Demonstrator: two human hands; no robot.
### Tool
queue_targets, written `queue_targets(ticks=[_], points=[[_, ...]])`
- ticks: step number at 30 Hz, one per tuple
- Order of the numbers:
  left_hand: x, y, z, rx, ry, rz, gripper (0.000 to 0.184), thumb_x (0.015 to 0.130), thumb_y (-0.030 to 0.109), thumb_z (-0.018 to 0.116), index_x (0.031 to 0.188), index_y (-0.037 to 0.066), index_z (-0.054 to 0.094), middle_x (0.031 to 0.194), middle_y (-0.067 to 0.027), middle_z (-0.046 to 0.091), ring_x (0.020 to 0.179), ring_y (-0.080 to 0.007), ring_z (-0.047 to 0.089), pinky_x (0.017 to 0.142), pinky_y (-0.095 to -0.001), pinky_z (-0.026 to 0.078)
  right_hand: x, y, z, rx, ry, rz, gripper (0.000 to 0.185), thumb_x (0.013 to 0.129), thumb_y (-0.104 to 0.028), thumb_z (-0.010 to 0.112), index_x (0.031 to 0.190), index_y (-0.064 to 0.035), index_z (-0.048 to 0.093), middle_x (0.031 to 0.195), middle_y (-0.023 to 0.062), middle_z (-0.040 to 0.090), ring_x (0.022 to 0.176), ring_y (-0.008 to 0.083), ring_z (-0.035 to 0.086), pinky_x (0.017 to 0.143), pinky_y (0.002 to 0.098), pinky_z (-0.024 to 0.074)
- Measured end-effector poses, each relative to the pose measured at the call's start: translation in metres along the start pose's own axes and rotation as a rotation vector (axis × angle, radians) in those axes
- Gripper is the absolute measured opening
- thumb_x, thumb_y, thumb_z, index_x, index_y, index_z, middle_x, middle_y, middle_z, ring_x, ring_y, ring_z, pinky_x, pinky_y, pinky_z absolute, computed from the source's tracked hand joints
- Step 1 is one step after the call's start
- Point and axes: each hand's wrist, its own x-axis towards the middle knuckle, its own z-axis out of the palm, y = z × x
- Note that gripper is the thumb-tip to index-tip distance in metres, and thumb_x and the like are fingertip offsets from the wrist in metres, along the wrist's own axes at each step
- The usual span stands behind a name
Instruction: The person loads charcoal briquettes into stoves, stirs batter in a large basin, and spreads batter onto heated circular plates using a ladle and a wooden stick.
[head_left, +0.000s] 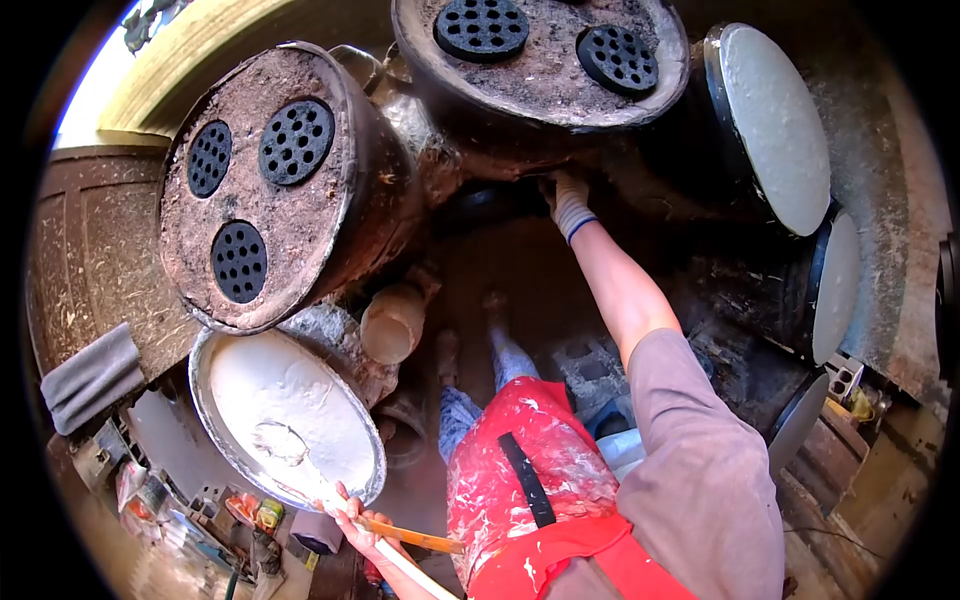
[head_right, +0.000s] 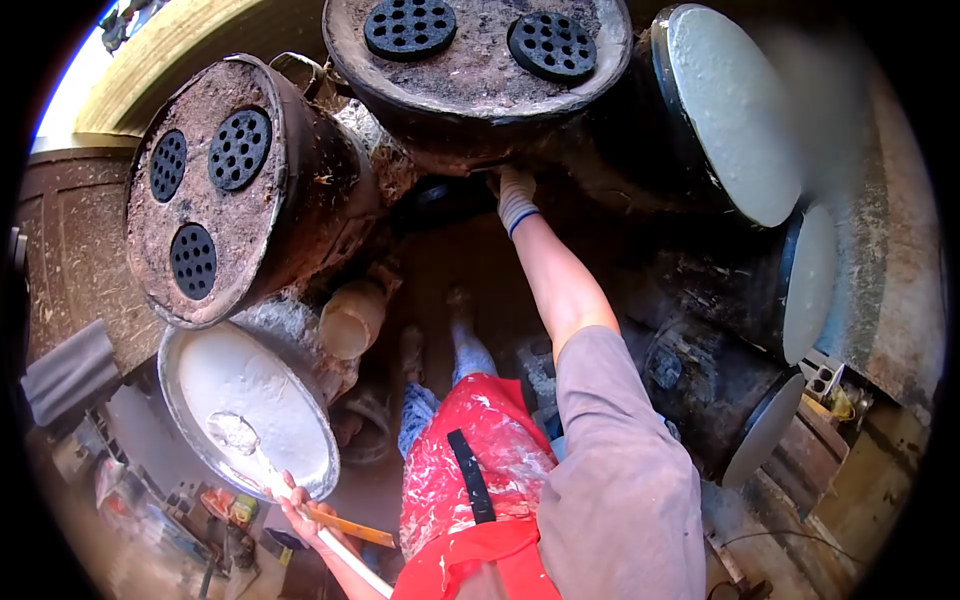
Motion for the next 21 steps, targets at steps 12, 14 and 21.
queue_targets(ticks=[12,14,21], points=[[-0.015,0.018,-0.029,0.038,-0.027,-0.041,0.048,0.095,0.027,0.035,0.133,0.003,0.020,0.083,-0.0033,0.044,0.037,-0.0080,0.037,0.033,-0.0208,0.037,-0.117,0.037,-0.017,-0.141,-0.176,0.177,0.020,0.082,-0.023,0.053,0.093,-0.0069,0.054,0.076,0.0064,0.059,0.050,0.0178,0.054,0.047,0.0278,0.0482],[-0.020,0.027,-0.032,0.123,0.021,-0.051,0.046,0.094,0.027,0.037,0.132,0.005,0.024,0.083,-0.0017,0.047,0.035,-0.0059,0.035,0.031,-0.0190,0.035,-0.233,0.039,-0.011,-0.353,-0.592,0.176,0.027,0.082,-0.028,0.054,0.096,-0.0041,0.055,0.079,0.0076,0.060,0.058,0.0174,0.055,0.054,0.0282,0.0478],[-0.025,0.074,-0.049,0.485,0.038,-0.046,0.044,0.092,0.026,0.043,0.130,0.006,0.033,0.079,-0.0022,0.052,0.034,-0.0038,0.033,0.029,-0.0178,0.031,-0.545,0.135,-0.076,-0.920,-1.660,0.572,0.049,0.078,-0.045,0.060,0.100,-0.0014,0.057,0.079,0.0041,0.059,0.068,0.0118,0.055,0.063,0.0255,0.0466]])
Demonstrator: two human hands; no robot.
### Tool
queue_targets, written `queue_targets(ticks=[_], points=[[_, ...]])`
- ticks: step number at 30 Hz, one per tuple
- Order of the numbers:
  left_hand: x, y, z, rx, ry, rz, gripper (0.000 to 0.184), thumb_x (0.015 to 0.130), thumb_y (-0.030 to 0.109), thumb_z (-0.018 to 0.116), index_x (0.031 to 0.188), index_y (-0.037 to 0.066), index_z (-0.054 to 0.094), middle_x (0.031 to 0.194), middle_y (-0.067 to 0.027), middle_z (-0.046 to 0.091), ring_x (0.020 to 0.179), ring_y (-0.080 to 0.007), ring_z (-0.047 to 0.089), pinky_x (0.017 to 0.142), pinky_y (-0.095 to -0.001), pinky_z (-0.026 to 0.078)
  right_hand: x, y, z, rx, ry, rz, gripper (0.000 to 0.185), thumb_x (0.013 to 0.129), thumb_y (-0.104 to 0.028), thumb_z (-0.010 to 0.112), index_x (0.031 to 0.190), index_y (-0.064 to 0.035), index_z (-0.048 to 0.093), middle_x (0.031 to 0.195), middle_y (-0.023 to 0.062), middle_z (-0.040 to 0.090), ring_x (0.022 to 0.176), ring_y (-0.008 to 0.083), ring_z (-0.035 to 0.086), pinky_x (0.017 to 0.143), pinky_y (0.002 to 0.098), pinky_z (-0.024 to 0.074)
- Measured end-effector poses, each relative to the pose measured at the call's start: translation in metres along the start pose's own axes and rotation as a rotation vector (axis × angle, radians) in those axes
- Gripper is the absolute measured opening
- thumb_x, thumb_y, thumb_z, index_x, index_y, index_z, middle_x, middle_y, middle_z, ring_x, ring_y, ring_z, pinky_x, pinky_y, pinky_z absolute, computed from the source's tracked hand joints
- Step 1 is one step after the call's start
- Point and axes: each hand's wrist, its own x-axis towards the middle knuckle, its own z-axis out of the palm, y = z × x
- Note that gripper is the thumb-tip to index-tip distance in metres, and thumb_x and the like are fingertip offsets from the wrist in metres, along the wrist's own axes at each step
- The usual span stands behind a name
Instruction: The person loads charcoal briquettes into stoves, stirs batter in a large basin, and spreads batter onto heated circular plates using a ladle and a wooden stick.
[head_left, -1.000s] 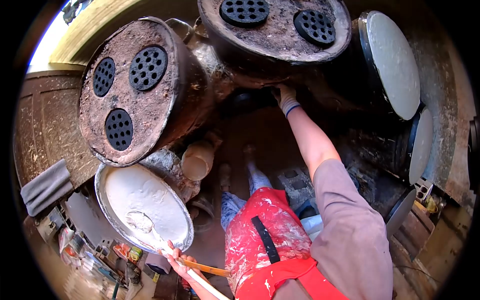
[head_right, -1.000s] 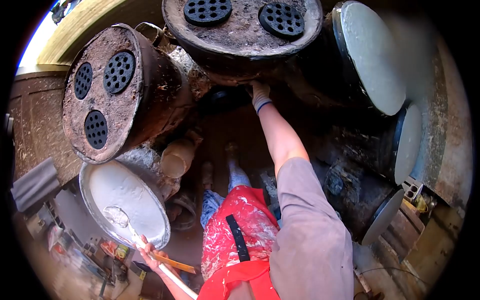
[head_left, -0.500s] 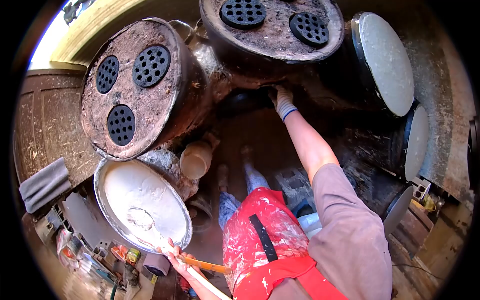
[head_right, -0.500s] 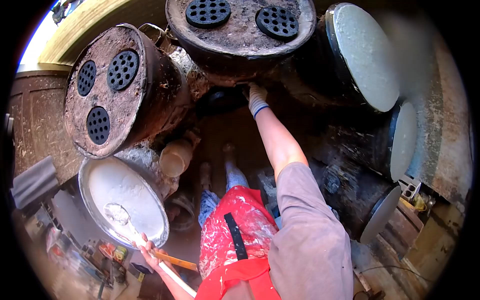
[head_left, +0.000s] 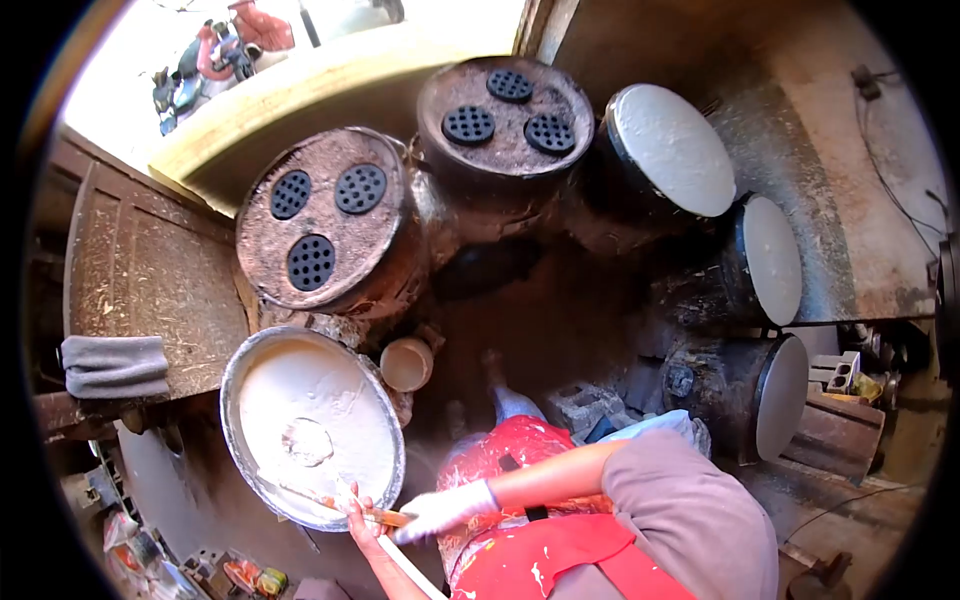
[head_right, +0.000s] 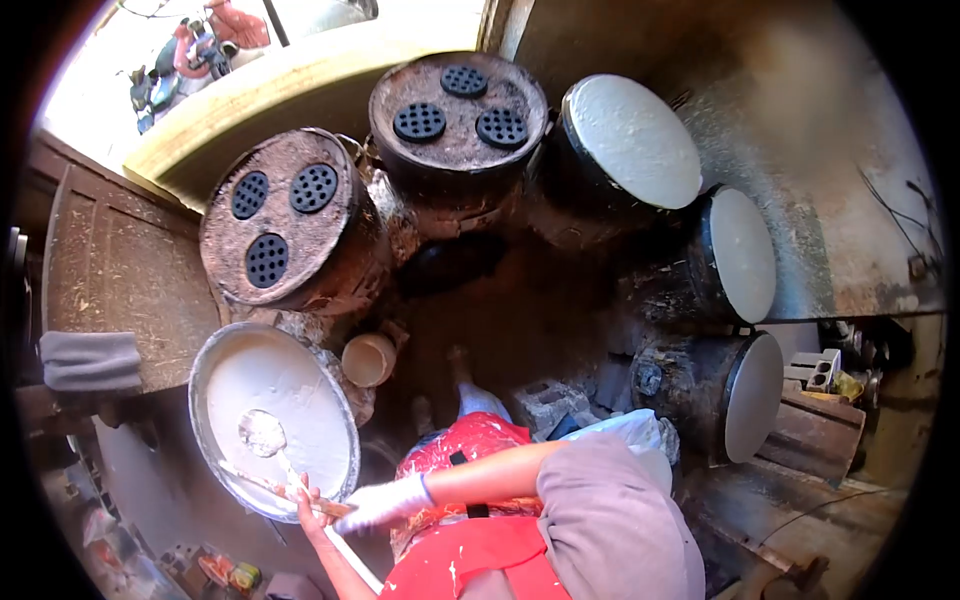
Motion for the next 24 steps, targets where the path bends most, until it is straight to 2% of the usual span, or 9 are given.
queue_targets(ticks=[2,6,9,10,11,14,16,18,24], points=[[-0.003,0.013,-0.016,0.154,-0.012,0.071,0.050,0.089,0.034,0.047,0.128,0.005,0.035,0.078,-0.0026,0.053,0.034,-0.0039,0.032,0.030,-0.0178,0.029,0.011,0.001,0.044,0.337,0.080,-0.045,0.021,0.084,-0.025,0.057,0.094,-0.0070,0.058,0.064,-0.0022,0.051,0.053,0.0061,0.048,0.048,0.0211,0.0414],[-0.009,0.041,-0.034,0.101,-0.141,0.132,0.064,0.086,0.051,0.043,0.126,0.001,0.036,0.072,-0.0044,0.048,0.033,-0.0061,0.032,0.027,-0.0185,0.024,0.024,-0.010,0.068,0.221,0.328,-0.175,0.013,0.086,-0.020,0.054,0.094,-0.0103,0.058,0.060,-0.0042,0.050,0.048,0.0052,0.044,0.042,0.0205,0.0372],[-0.042,0.079,-0.026,0.183,-0.225,0.174,0.055,0.092,0.044,0.036,0.127,0.001,0.034,0.069,-0.0017,0.042,0.031,-0.0055,0.029,0.026,-0.0188,0.024,-0.011,-0.044,0.080,0.145,0.553,-0.229,0.025,0.081,-0.016,0.057,0.104,-0.0094,0.061,0.060,-0.0073,0.047,0.051,0.0040,0.044,0.045,0.0196,0.0368],[-0.056,0.088,-0.028,0.123,-0.247,0.181,0.052,0.093,0.040,0.034,0.127,0.001,0.034,0.068,-0.0013,0.041,0.031,-0.0054,0.028,0.026,-0.0188,0.024,-0.018,-0.049,0.085,0.194,0.688,-0.282,0.018,0.082,-0.021,0.059,0.094,-0.0084,0.064,0.056,-0.0055,0.047,0.045,0.0048,0.039,0.040,0.0226,0.0331],[-0.066,0.096,-0.030,0.118,-0.186,0.192,0.047,0.095,0.034,0.032,0.129,0.002,0.032,0.067,-0.0006,0.039,0.031,-0.0050,0.027,0.026,-0.0190,0.024,-0.032,-0.043,0.082,0.014,0.644,-0.476,0.022,0.082,-0.021,0.058,0.100,-0.0075,0.062,0.060,-0.0045,0.049,0.049,0.0042,0.041,0.044,0.0218,0.0351],[-0.036,0.089,-0.076,0.112,-0.255,0.196,0.042,0.095,0.030,0.032,0.127,0.003,0.033,0.069,-0.0009,0.041,0.033,-0.0047,0.029,0.028,-0.0181,0.024,-0.051,-0.031,0.083,0.037,0.735,-0.417,0.025,0.086,-0.017,0.053,0.107,-0.0037,0.055,0.063,-0.0035,0.048,0.051,0.0035,0.042,0.045,0.0183,0.0358],[-0.003,0.078,-0.094,0.255,-0.022,0.074,0.040,0.094,0.031,0.035,0.120,0.002,0.039,0.066,-0.0007,0.042,0.034,-0.0044,0.030,0.029,-0.0182,0.024,-0.055,-0.015,0.083,0.119,0.765,-0.354,0.030,0.088,-0.019,0.051,0.112,-0.0023,0.051,0.064,-0.0026,0.049,0.049,0.0036,0.043,0.044,0.0173,0.0374],[-0.004,0.076,-0.093,0.167,-0.050,-0.030,0.037,0.094,0.032,0.037,0.116,0.003,0.042,0.064,-0.0001,0.041,0.034,-0.0037,0.030,0.030,-0.0180,0.024,-0.068,-0.008,0.092,0.183,0.773,-0.375,0.030,0.089,-0.019,0.049,0.113,-0.0017,0.050,0.064,-0.0020,0.049,0.048,0.0047,0.043,0.045,0.0167,0.0378],[-0.060,0.068,-0.055,0.065,-0.255,0.081,0.037,0.095,0.029,0.032,0.120,0.003,0.040,0.066,0.0002,0.039,0.033,-0.0043,0.028,0.028,-0.0181,0.025,-0.122,0.029,0.093,0.335,0.929,-0.434,0.029,0.091,-0.018,0.044,0.116,-0.0043,0.049,0.064,-0.0022,0.050,0.047,0.0029,0.044,0.043,0.0152,0.0374]])
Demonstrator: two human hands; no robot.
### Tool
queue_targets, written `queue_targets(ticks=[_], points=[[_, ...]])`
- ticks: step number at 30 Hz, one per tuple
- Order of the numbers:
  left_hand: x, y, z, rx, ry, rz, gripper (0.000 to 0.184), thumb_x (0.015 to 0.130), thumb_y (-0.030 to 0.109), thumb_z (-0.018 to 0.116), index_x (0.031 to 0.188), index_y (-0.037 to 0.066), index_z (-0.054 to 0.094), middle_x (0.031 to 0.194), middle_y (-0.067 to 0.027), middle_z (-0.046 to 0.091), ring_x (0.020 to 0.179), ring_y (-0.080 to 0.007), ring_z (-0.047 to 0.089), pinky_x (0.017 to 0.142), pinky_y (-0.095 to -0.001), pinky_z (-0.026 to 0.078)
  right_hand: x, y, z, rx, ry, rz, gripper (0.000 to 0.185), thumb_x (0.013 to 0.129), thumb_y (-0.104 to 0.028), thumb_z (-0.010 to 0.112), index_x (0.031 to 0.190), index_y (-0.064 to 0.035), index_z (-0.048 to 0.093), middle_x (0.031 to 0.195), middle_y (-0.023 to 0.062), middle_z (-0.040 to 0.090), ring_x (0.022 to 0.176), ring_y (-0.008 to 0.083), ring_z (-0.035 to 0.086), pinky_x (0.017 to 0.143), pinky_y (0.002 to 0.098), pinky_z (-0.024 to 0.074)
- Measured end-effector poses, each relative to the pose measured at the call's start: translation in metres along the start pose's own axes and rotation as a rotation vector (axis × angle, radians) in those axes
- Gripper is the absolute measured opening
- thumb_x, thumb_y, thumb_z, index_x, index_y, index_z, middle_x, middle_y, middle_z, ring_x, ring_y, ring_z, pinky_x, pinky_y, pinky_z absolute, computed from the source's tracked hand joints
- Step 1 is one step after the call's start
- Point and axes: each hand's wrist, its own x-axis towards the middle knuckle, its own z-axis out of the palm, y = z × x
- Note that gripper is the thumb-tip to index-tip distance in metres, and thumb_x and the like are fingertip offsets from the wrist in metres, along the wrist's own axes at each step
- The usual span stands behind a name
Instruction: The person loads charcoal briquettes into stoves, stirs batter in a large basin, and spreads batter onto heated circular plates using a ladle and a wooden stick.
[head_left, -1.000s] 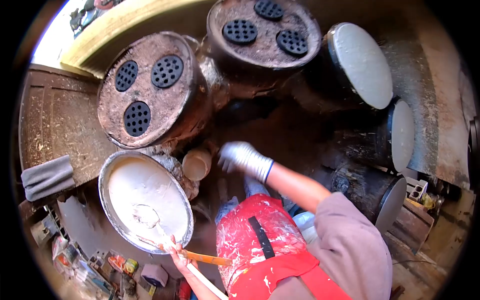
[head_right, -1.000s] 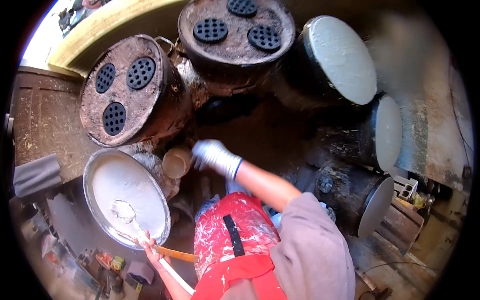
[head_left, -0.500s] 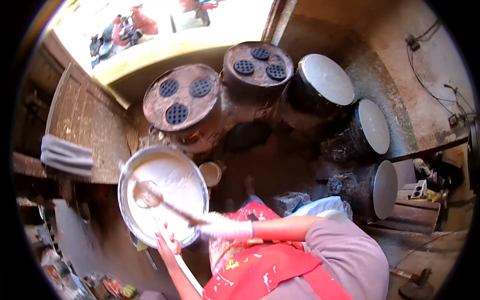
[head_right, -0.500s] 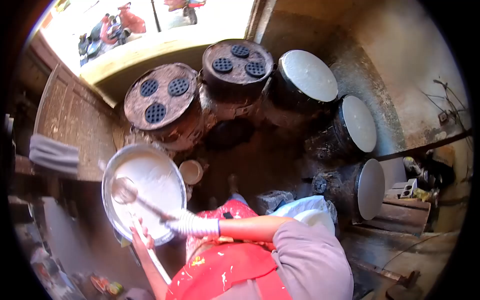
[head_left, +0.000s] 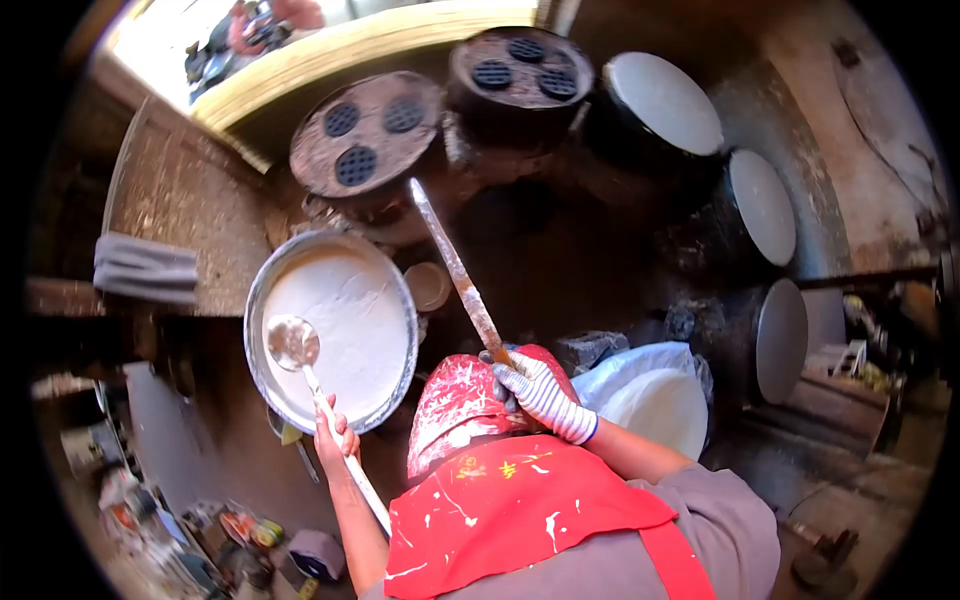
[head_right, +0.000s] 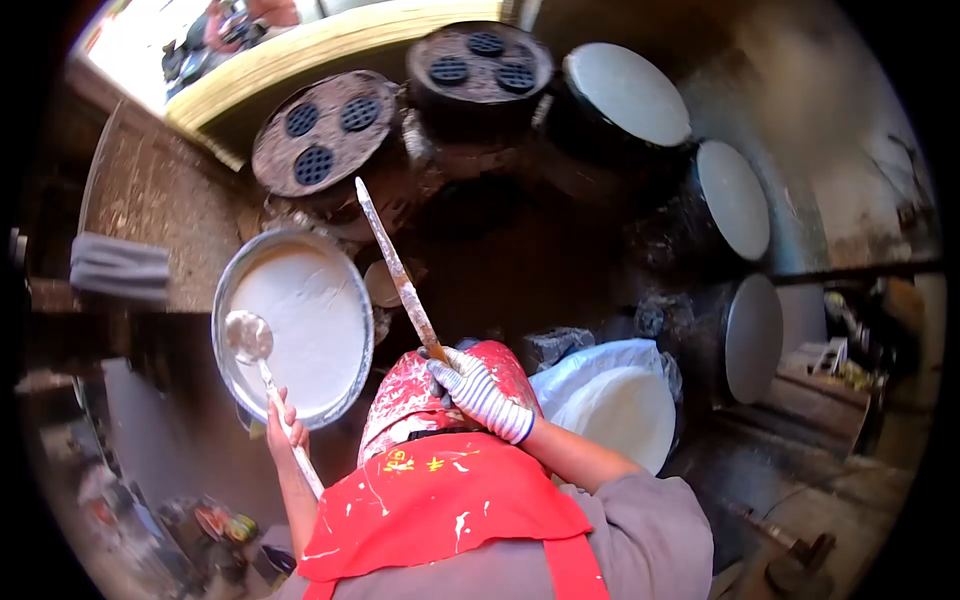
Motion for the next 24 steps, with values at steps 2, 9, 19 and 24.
queue_targets(ticks=[2,9,19,24], points=[[0.024,-0.013,0.001,0.061,0.028,-0.151,0.038,0.095,0.030,0.034,0.120,0.003,0.041,0.064,-0.0001,0.040,0.032,-0.0048,0.028,0.028,-0.0186,0.025,-0.009,0.003,-0.021,0.079,0.076,-0.034,0.031,0.092,-0.019,0.043,0.119,-0.0049,0.047,0.066,-0.0022,0.051,0.048,0.0020,0.045,0.044,0.0145,0.0384],[0.067,-0.073,0.199,0.672,-0.405,-0.472,0.033,0.092,0.031,0.043,0.113,0.007,0.049,0.058,0.0010,0.040,0.033,-0.0053,0.030,0.030,-0.0203,0.026,-0.071,0.008,-0.125,0.286,0.705,-0.461,0.027,0.092,-0.023,0.045,0.112,-0.0076,0.055,0.063,-0.0043,0.048,0.051,0.0036,0.040,0.046,0.0171,0.0335],[-0.083,-0.342,0.546,1.162,-1.481,-0.749,0.033,0.090,0.030,0.047,0.110,0.004,0.050,0.060,0.0001,0.044,0.037,-0.0061,0.037,0.033,-0.0186,0.029,-0.258,0.043,-0.206,-0.315,1.959,-0.435,0.036,0.084,-0.006,0.055,0.119,-0.0002,0.050,0.112,0.0153,0.057,0.097,0.0217,0.057,0.084,0.0288,0.0437],[-0.179,-0.480,0.614,1.017,-1.831,-0.738,0.018,0.083,0.016,0.049,0.075,0.001,0.055,0.056,-0.0052,0.048,0.041,-0.0123,0.046,0.039,-0.0250,0.038,-0.290,0.042,-0.208,-0.293,2.166,-0.259,0.037,0.082,-0.003,0.056,0.119,-0.0007,0.051,0.105,0.0129,0.060,0.088,0.0173,0.058,0.078,0.0246,0.0447]])
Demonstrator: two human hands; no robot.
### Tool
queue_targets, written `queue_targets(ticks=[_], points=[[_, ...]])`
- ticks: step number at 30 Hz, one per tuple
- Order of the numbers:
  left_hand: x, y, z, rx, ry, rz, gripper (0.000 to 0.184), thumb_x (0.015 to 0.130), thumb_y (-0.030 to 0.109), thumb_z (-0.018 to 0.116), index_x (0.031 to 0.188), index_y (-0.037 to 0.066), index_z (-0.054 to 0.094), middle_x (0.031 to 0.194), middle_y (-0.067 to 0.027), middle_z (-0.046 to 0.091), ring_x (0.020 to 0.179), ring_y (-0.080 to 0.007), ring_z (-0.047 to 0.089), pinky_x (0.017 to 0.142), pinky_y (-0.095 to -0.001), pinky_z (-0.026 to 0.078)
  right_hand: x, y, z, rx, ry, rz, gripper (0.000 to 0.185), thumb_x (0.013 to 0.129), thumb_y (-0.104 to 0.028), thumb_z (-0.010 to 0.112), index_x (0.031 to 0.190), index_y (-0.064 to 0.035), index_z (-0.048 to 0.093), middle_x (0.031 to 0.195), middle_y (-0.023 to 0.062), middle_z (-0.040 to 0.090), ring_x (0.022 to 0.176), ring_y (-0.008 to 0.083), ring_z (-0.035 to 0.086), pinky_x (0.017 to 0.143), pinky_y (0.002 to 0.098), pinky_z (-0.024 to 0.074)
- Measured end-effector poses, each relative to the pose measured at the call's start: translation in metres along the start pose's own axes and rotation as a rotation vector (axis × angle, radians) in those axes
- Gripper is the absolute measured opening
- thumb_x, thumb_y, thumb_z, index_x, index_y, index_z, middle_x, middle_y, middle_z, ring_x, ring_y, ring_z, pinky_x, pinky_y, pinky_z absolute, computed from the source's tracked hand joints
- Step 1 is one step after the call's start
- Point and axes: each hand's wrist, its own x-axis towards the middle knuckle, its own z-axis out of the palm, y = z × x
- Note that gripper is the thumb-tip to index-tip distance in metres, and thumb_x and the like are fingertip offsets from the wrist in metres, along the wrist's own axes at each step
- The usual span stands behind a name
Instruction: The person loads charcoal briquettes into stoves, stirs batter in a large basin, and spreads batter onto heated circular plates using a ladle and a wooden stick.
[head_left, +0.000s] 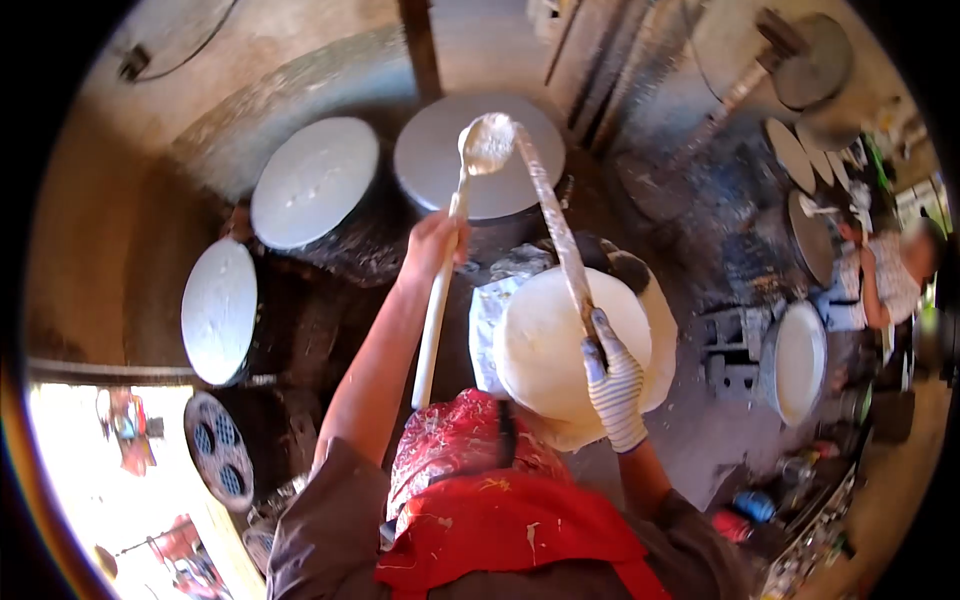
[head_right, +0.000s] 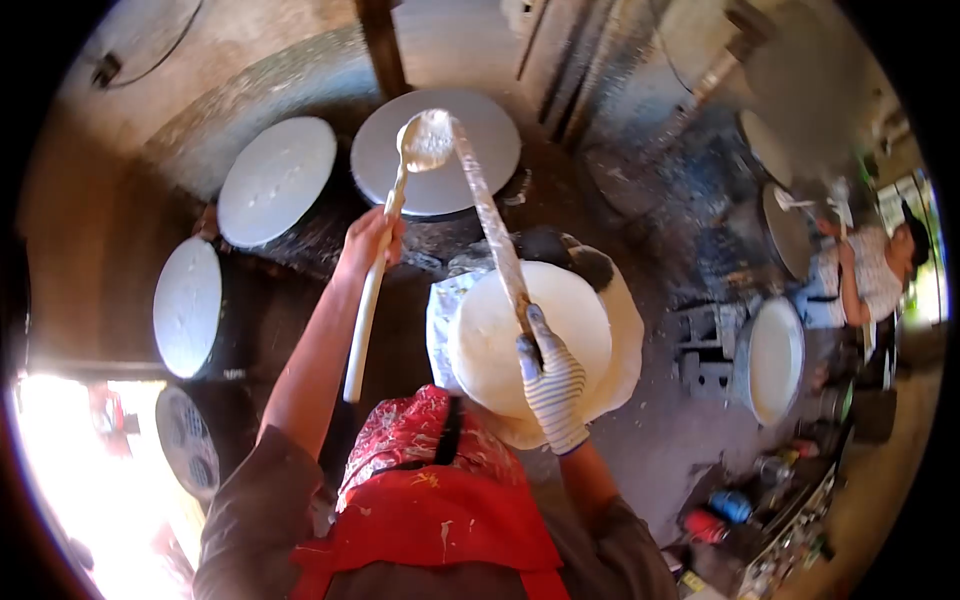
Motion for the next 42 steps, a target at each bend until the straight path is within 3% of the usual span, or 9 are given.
queue_targets(ticks=[8,13,16,21,24,28,35,38,42], points=[[0.124,-0.004,0.045,0.154,-0.158,-0.099,0.015,0.081,0.013,0.054,0.089,0.000,0.057,0.062,-0.0039,0.048,0.041,-0.0097,0.043,0.038,-0.0233,0.036,0.042,0.018,0.080,-0.269,0.069,0.284,0.040,0.083,-0.017,0.055,0.122,-0.0172,0.049,0.082,0.0159,0.060,0.071,0.0315,0.058,0.068,0.0381,0.0469],[0.166,-0.019,0.039,0.369,-0.304,-0.010,0.024,0.075,0.008,0.059,0.097,-0.002,0.058,0.058,-0.0021,0.049,0.038,-0.0100,0.043,0.036,-0.0245,0.035,0.022,0.013,0.127,0.122,0.162,0.376,0.041,0.087,-0.017,0.047,0.128,-0.0154,0.043,0.090,0.0195,0.057,0.079,0.0313,0.057,0.070,0.0378,0.0458],[0.181,-0.027,0.033,0.464,-0.347,-0.012,0.028,0.075,0.008,0.060,0.102,0.000,0.057,0.059,-0.0029,0.051,0.039,-0.0106,0.045,0.036,-0.0251,0.036,0.054,-0.004,0.152,-0.067,0.150,0.541,0.044,0.086,-0.016,0.048,0.129,-0.0149,0.041,0.095,0.0183,0.058,0.081,0.0338,0.056,0.074,0.0390,0.0449],[0.196,-0.014,0.022,0.934,-0.447,0.075,0.040,0.074,0.022,0.057,0.113,0.014,0.051,0.088,-0.0118,0.060,0.070,-0.0253,0.060,0.062,-0.0359,0.047,0.067,0.004,0.184,-0.271,0.092,0.652,0.053,0.079,-0.014,0.052,0.131,-0.0157,0.039,0.112,0.0222,0.053,0.101,0.0384,0.051,0.088,0.0378,0.0399],[0.200,-0.017,0.013,1.104,-0.422,0.275,0.039,0.075,0.021,0.052,0.114,0.018,0.049,0.095,-0.0118,0.059,0.083,-0.0304,0.058,0.071,-0.0389,0.046,0.072,-0.008,0.197,-0.095,0.292,0.650,0.046,0.082,-0.014,0.053,0.127,-0.0140,0.044,0.103,0.0197,0.059,0.096,0.0296,0.057,0.083,0.0339,0.0429],[0.211,-0.012,-0.003,1.206,-0.455,0.547,0.044,0.077,0.018,0.048,0.121,0.020,0.044,0.098,-0.0125,0.059,0.086,-0.0329,0.057,0.073,-0.0412,0.045,0.082,-0.027,0.208,-0.081,0.266,0.686,0.045,0.083,-0.014,0.051,0.128,-0.0129,0.043,0.107,0.0198,0.057,0.098,0.0331,0.054,0.083,0.0367,0.0419],[0.234,0.020,-0.020,1.407,-0.461,0.397,0.050,0.081,0.024,0.048,0.128,0.027,0.033,0.107,-0.0102,0.056,0.093,-0.0279,0.057,0.077,-0.0403,0.044,0.058,0.022,0.254,0.320,0.444,0.664,0.045,0.085,-0.017,0.051,0.128,-0.0101,0.041,0.114,0.0184,0.053,0.106,0.0316,0.050,0.088,0.0359,0.0398],[0.245,0.014,-0.025,1.320,-0.377,0.579,0.052,0.081,0.019,0.048,0.130,0.022,0.034,0.100,-0.0114,0.058,0.085,-0.0313,0.058,0.071,-0.0411,0.046,0.078,0.016,0.270,0.508,0.510,0.683,0.047,0.086,-0.013,0.052,0.130,-0.0069,0.036,0.123,0.0145,0.047,0.111,0.0257,0.046,0.096,0.0306,0.0339],[0.252,0.024,-0.023,1.246,-0.345,0.564,0.051,0.079,0.018,0.050,0.128,0.024,0.035,0.101,-0.0097,0.058,0.086,-0.0304,0.058,0.070,-0.0410,0.046,0.085,0.003,0.274,0.157,0.441,0.651,0.044,0.087,-0.009,0.048,0.129,-0.0036,0.037,0.120,0.0129,0.049,0.105,0.0208,0.047,0.094,0.0281,0.0356]])
